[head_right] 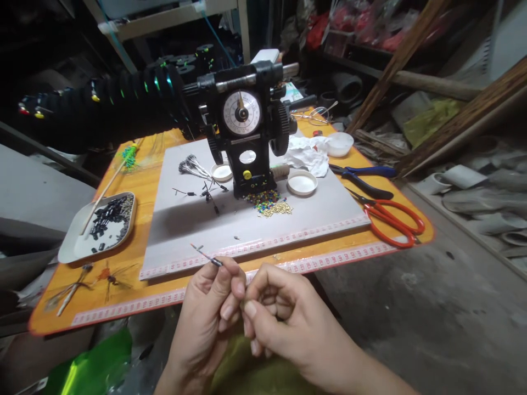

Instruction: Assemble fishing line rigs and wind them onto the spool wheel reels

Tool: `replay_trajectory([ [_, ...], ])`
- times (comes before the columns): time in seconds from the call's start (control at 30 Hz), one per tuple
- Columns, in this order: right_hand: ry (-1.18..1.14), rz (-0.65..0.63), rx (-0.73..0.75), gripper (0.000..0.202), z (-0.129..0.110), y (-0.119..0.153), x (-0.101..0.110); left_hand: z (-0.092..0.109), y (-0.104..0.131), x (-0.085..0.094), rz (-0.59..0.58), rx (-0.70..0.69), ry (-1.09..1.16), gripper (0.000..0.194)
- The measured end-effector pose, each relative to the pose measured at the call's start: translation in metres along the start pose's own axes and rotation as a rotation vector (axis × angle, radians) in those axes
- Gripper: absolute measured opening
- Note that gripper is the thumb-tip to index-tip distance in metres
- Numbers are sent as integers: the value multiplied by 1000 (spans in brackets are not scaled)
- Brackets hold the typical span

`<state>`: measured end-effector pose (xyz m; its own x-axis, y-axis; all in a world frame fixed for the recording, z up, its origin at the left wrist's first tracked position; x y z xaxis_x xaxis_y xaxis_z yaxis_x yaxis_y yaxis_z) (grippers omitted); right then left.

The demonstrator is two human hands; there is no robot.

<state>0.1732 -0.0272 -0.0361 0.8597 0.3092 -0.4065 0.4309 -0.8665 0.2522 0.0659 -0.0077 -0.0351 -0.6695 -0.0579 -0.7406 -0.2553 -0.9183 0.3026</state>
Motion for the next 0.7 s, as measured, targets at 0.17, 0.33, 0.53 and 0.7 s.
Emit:
replay_trajectory([
  [0.17, 19, 18, -7, 31, 4, 0, 0, 1, 3, 9, 9, -29, -70, 10],
  [0.33, 100, 11, 1, 26, 2, -1, 1, 6, 9, 10, 8, -27, -145, 13],
  [0.53, 375, -19, 236, 10, 0, 5, 0, -2, 15, 10, -7, -21, -97, 16],
  [0.7, 433, 4, 179, 9, 0, 1, 3, 2, 9, 13, 16, -63, -53, 11],
])
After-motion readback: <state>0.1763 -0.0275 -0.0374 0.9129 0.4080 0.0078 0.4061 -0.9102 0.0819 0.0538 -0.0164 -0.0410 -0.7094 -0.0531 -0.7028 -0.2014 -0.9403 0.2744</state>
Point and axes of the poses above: each hand's wrist, its own y-axis away from the middle knuckle, its own x-axis out of the back of the hand, z = x × y, the point moved 4 cm from there along -y, towards the middle knuckle, and after that the axes turned 1 degree about x, right-handed, at the moved point
